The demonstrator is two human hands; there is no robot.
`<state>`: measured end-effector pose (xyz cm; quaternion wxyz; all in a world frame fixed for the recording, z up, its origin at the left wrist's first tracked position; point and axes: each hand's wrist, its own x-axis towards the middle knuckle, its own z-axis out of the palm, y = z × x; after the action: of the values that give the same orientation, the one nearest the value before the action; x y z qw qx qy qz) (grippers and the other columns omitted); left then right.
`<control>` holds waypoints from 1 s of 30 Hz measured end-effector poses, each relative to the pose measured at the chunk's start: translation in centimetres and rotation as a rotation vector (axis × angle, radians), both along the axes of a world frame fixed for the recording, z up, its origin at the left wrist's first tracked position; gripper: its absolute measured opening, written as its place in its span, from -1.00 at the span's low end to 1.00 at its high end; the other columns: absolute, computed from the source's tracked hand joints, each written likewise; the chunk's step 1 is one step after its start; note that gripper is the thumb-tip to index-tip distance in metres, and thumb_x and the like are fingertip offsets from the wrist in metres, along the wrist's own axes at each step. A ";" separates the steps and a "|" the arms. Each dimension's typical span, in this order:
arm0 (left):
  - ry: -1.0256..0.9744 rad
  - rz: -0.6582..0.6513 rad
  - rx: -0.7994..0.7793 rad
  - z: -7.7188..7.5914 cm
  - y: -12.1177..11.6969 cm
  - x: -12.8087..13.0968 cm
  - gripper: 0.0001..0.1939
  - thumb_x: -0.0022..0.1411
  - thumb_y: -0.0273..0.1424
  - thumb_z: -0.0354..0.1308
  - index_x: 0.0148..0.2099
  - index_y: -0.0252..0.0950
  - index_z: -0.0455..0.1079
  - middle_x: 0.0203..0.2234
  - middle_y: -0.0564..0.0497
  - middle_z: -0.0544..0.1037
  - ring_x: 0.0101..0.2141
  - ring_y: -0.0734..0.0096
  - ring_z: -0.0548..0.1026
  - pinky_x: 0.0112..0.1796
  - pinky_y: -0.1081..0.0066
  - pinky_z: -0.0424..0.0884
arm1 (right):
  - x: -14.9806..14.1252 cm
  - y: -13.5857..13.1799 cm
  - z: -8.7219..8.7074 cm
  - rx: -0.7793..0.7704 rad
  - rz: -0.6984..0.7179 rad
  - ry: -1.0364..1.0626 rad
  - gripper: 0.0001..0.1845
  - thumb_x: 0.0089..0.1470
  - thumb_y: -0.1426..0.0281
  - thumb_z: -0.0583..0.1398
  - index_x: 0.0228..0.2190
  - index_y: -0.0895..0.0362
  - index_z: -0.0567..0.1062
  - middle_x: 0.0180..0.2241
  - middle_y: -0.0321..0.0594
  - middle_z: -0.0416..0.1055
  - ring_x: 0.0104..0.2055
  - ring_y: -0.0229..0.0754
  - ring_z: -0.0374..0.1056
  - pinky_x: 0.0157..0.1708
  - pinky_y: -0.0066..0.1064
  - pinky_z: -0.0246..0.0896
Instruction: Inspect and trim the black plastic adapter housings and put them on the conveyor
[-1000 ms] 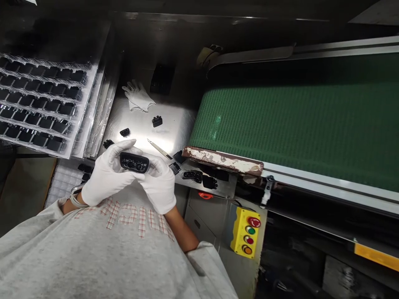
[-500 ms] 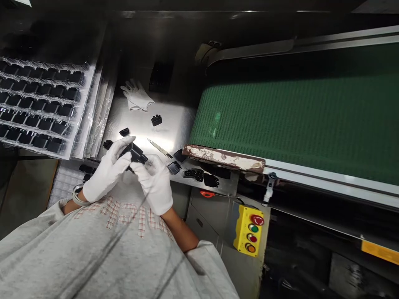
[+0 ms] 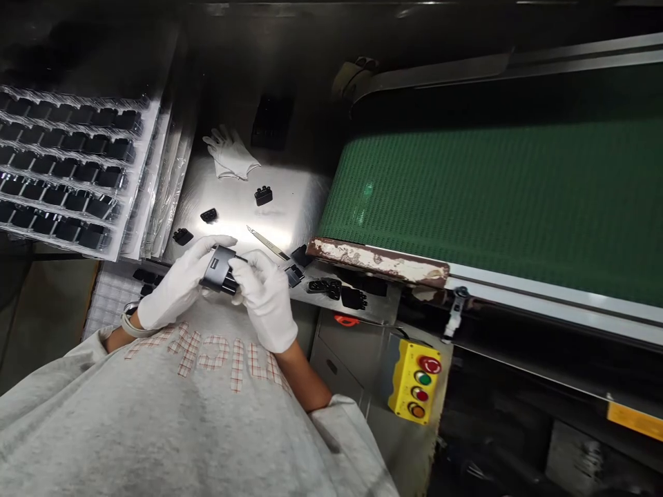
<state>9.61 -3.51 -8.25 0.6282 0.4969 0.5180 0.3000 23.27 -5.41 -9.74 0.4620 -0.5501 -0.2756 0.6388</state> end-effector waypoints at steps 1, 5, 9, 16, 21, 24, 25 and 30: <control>-0.019 -0.013 -0.051 0.1 0.1 0.1 -0.71 0.33 -0.17 0.01 -0.02 -0.16 0.42 -0.47 0.06 0.45 -0.59 0.48 0.29 -0.52 0.40 0.31 | 0.1 0.0 0.1 0.008 0.013 -0.016 -0.68 -0.12 0.15 0.28 -0.61 0.06 0.31 -0.75 -0.44 0.18 -0.80 -0.37 0.05 -0.83 -0.46 -0.09; -0.089 0.001 -0.164 0.9 0.3 0.3 -0.73 0.29 -0.19 0.08 -0.08 -0.25 0.39 -0.58 0.13 0.31 -0.64 0.57 0.16 -0.56 0.46 0.22 | 0.2 0.0 0.4 -0.013 0.063 -0.070 -0.66 -0.09 0.16 0.27 -0.62 0.08 0.30 -0.75 -0.44 0.17 -0.78 -0.37 0.10 -0.79 -0.48 -0.02; -0.191 0.030 -0.267 1.1 0.3 0.3 -0.66 0.23 -0.13 0.15 -0.12 -0.30 0.35 -0.57 0.14 0.28 -0.63 0.64 0.15 -0.62 0.54 0.10 | 0.4 0.2 0.0 -0.023 0.111 -0.068 -0.58 -0.03 0.06 0.22 -0.63 0.08 0.27 -0.73 -0.42 0.18 -0.75 -0.36 0.14 -0.76 -0.48 0.03; -0.227 0.063 -0.288 0.0 0.2 0.4 -0.75 0.28 -0.23 0.09 -0.09 -0.27 0.36 -0.67 0.19 0.16 -0.67 0.63 0.07 -0.65 0.55 0.06 | -0.2 0.1 -0.6 0.208 0.005 -0.251 -0.57 0.05 -0.03 0.16 -0.44 0.10 0.40 -0.44 -0.30 0.43 -0.45 -0.29 0.36 -0.47 -0.45 0.33; -0.157 0.116 -0.072 -0.9 0.3 0.6 -0.81 0.27 -0.37 0.04 -0.11 -0.31 0.39 -0.26 -0.03 0.50 -0.34 0.48 0.44 -0.22 0.42 0.45 | -1.4 -0.1 -1.1 0.325 -0.014 -0.347 -0.52 -0.10 0.06 0.32 -0.25 0.10 0.37 -0.26 -0.20 0.48 -0.21 -0.19 0.43 -0.17 -0.29 0.42; -0.114 0.107 -0.065 -0.4 0.5 0.4 -0.75 0.30 -0.37 -0.02 -0.05 -0.33 0.38 -0.11 -0.11 0.51 -0.11 0.36 0.46 -0.05 0.34 0.42 | -1.2 -0.3 -1.9 0.372 0.096 -0.305 -0.37 -0.19 0.14 0.40 -0.12 0.09 0.33 -0.15 -0.15 0.47 -0.13 -0.16 0.43 -0.08 -0.25 0.41; -0.085 0.091 -0.064 -0.2 0.5 0.3 -0.74 0.30 -0.38 -0.02 -0.03 -0.34 0.38 -0.10 -0.12 0.51 -0.09 0.34 0.46 -0.03 0.33 0.42 | -1.0 -0.4 -2.2 0.386 0.124 -0.288 -0.36 -0.19 0.16 0.40 -0.10 0.08 0.32 -0.12 -0.14 0.45 -0.10 -0.15 0.43 -0.05 -0.23 0.40; 0.006 -0.056 -0.040 0.0 0.6 0.0 -0.70 0.27 -0.33 0.05 0.01 -0.31 0.39 -0.21 -0.09 0.53 -0.26 0.35 0.49 -0.19 0.31 0.46 | 0.6 -0.6 -3.2 0.529 0.070 -0.405 -0.49 -0.06 0.17 0.36 -0.09 0.04 0.39 -0.09 -0.15 0.41 -0.02 -0.11 0.39 0.04 -0.15 0.34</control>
<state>9.63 -2.87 -8.22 0.6447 0.4995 0.5118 0.2701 23.89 -5.98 -12.91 0.5024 -0.5170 -0.5368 0.4384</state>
